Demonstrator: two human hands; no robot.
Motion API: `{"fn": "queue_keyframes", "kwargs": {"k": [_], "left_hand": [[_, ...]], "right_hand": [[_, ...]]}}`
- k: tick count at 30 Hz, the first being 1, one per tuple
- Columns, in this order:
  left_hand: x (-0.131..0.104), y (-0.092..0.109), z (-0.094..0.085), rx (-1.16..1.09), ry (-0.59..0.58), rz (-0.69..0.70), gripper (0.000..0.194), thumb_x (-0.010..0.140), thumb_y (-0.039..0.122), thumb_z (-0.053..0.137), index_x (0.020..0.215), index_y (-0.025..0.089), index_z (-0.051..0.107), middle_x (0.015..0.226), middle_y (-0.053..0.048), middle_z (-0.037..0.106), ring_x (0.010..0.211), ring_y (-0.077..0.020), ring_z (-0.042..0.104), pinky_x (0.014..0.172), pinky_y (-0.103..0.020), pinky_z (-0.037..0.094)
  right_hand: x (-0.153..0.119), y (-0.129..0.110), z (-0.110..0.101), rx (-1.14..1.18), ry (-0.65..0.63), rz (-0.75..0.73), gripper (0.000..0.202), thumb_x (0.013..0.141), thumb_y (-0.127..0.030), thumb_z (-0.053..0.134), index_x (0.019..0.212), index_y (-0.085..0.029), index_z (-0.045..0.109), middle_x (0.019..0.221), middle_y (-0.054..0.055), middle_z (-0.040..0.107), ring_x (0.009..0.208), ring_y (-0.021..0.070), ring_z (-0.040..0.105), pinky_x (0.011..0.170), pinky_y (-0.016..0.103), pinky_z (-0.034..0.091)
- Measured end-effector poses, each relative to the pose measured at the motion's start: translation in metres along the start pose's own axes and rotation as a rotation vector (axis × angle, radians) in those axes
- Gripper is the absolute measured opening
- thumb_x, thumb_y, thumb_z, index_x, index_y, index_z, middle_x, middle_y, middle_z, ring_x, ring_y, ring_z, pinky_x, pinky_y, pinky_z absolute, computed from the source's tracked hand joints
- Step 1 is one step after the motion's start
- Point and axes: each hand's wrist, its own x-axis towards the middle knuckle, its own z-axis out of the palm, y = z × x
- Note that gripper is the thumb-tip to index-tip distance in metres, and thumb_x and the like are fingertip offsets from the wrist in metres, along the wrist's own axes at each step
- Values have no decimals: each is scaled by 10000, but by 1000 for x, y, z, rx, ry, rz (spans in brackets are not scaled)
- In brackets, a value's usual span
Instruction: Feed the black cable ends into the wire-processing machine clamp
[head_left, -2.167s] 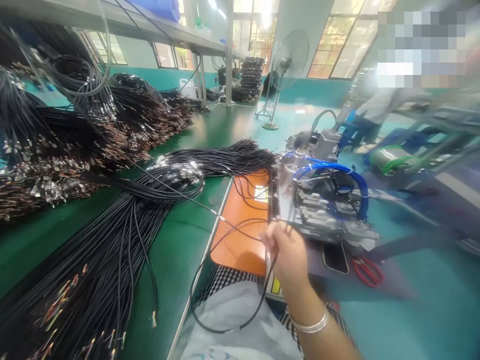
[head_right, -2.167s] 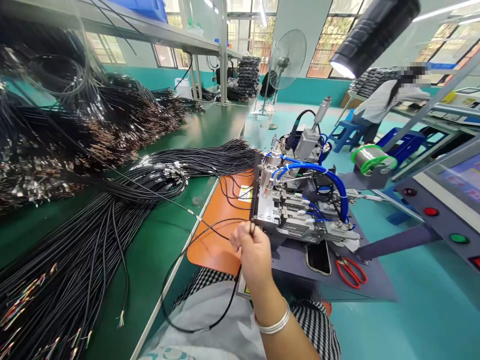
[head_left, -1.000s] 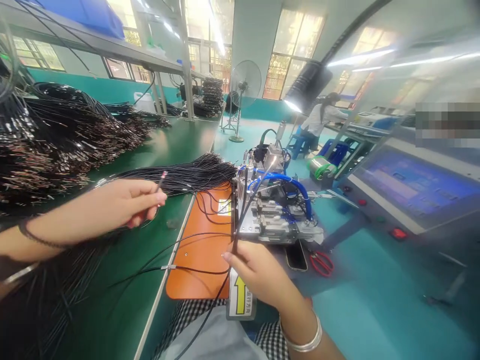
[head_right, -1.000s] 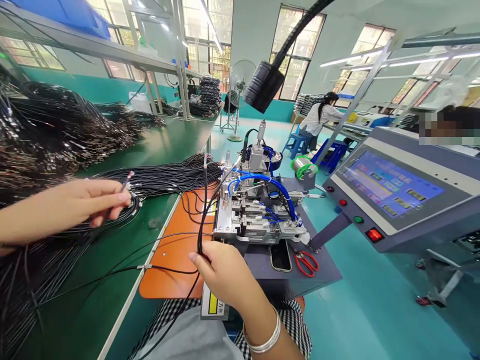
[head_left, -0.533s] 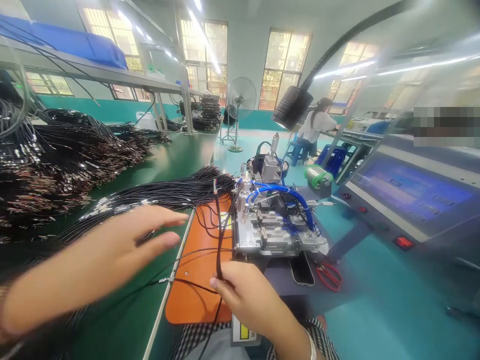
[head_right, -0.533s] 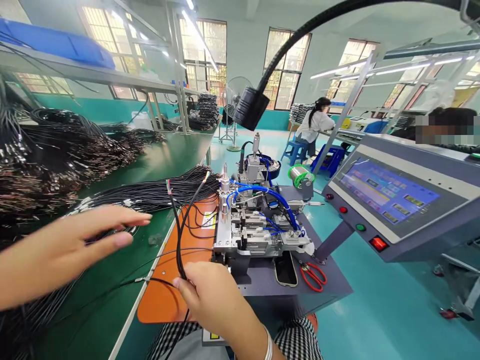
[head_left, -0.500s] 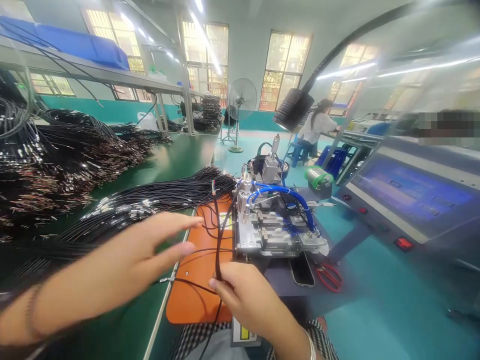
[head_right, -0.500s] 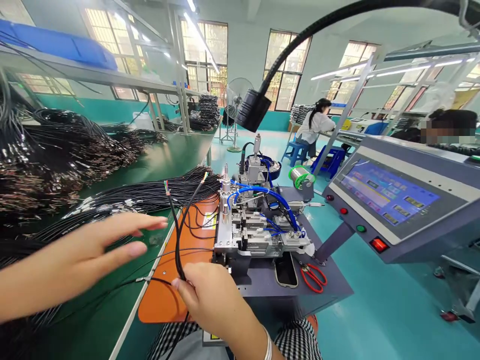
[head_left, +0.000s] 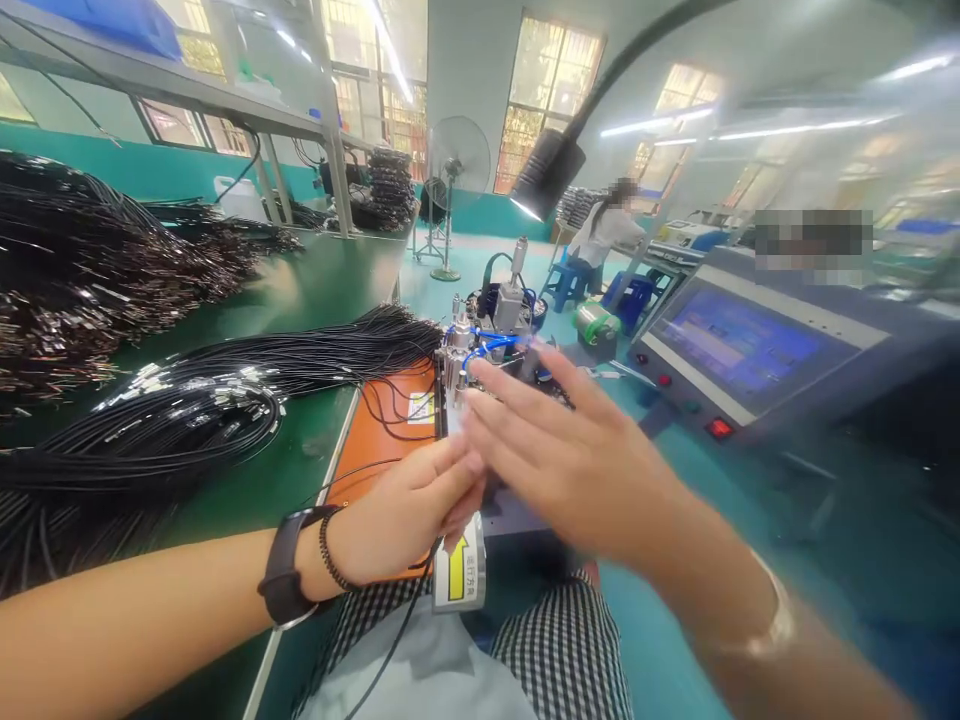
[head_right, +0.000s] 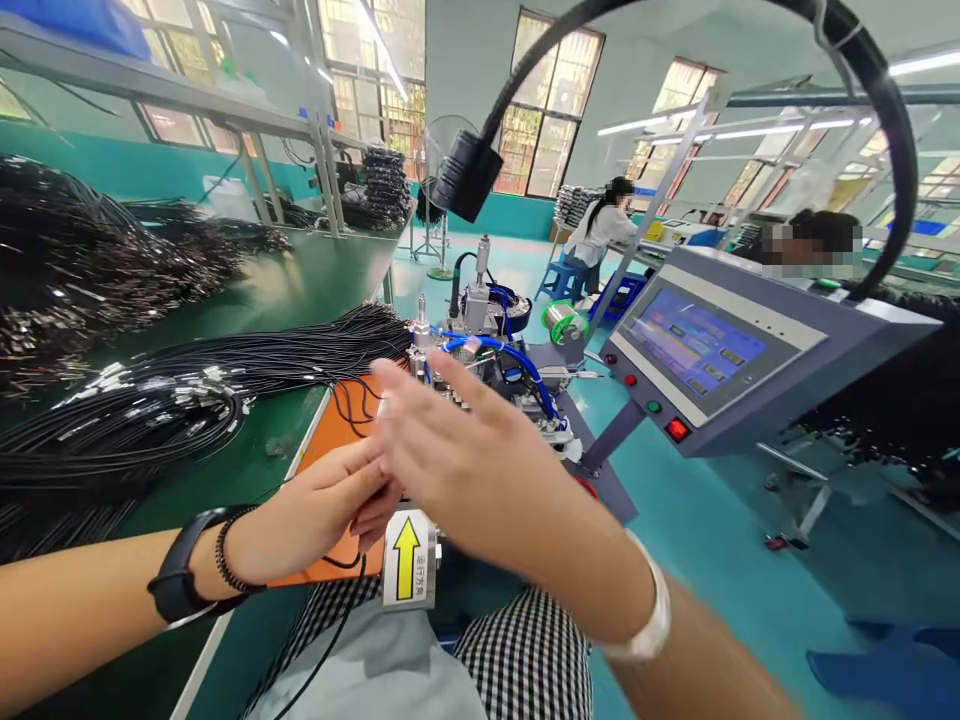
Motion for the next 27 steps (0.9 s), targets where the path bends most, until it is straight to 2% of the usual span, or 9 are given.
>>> {"fn": "queue_keyframes", "kwargs": {"k": [2, 4, 7, 12, 14, 16, 20, 23, 27], "left_hand": [[-3, -5, 2, -40, -32, -75, 385, 884, 533, 411, 694, 198, 405, 517, 73, 350, 448, -71, 335, 447, -214, 361], [-9, -15, -4, -45, -47, -151, 385, 865, 541, 451, 707, 191, 432, 491, 75, 360, 441, -68, 328, 450, -212, 346], [-25, -30, -26, -8, -23, -229, 411, 818, 549, 539, 668, 188, 410, 474, 85, 331, 419, -51, 263, 410, -195, 257], [-45, -34, -55, 41, 337, -209, 441, 837, 586, 486, 688, 171, 476, 500, 88, 249, 447, -47, 188, 419, -187, 151], [-46, -32, -53, 27, 477, -178, 450, 845, 592, 465, 687, 172, 490, 498, 82, 245, 452, -53, 198, 426, -192, 172], [-45, -34, -45, 6, 511, -166, 449, 857, 590, 447, 686, 177, 484, 504, 75, 259, 458, -58, 220, 427, -192, 200], [-47, -45, -32, 132, 412, -81, 346, 906, 523, 407, 930, 216, 565, 706, 16, 523, 610, -87, 458, 533, -200, 382], [-51, -54, -38, 392, 198, 46, 311, 939, 433, 375, 1137, 259, 541, 1045, -41, 608, 996, -165, 552, 846, -281, 455], [-49, -58, -55, 701, -41, 142, 302, 942, 330, 356, 1197, 241, 490, 1088, -63, 593, 1027, -187, 549, 928, -336, 431]], "right_hand": [[2, 20, 6, 12, -123, -59, 266, 931, -125, 382, 964, -171, 641, 857, 34, 660, 890, 178, 580, 1005, 408, 374], [-6, 34, 12, -26, -156, 34, 231, 922, -144, 398, 885, -167, 624, 727, 27, 599, 699, 166, 534, 736, 339, 443], [-31, 35, 17, -102, -212, 358, 153, 869, -126, 451, 831, -175, 590, 697, 33, 569, 634, 168, 509, 509, 282, 289], [-61, -30, 41, 354, -554, 574, 179, 867, -103, 428, 788, -193, 561, 706, 28, 618, 547, 147, 520, 484, 282, 196], [-56, -67, 54, 650, -632, 538, 179, 887, -141, 414, 787, -184, 556, 700, 36, 626, 544, 146, 522, 489, 283, 215], [-44, -101, 65, 975, -614, 558, 170, 915, -201, 396, 852, -173, 551, 760, 51, 644, 603, 151, 543, 513, 271, 267], [-15, -137, 80, 1892, -577, 876, 240, 911, -224, 385, 754, -156, 553, 676, 5, 593, 639, 105, 539, 600, 221, 371], [-7, -137, 87, 2168, -373, 1113, 207, 824, -315, 577, 728, -141, 634, 688, -11, 562, 587, 71, 433, 557, 202, 327], [-14, -127, 91, 2632, -199, 1375, 291, 721, -408, 713, 761, -131, 631, 544, -48, 464, 452, 40, 341, 438, 178, 219]]}}
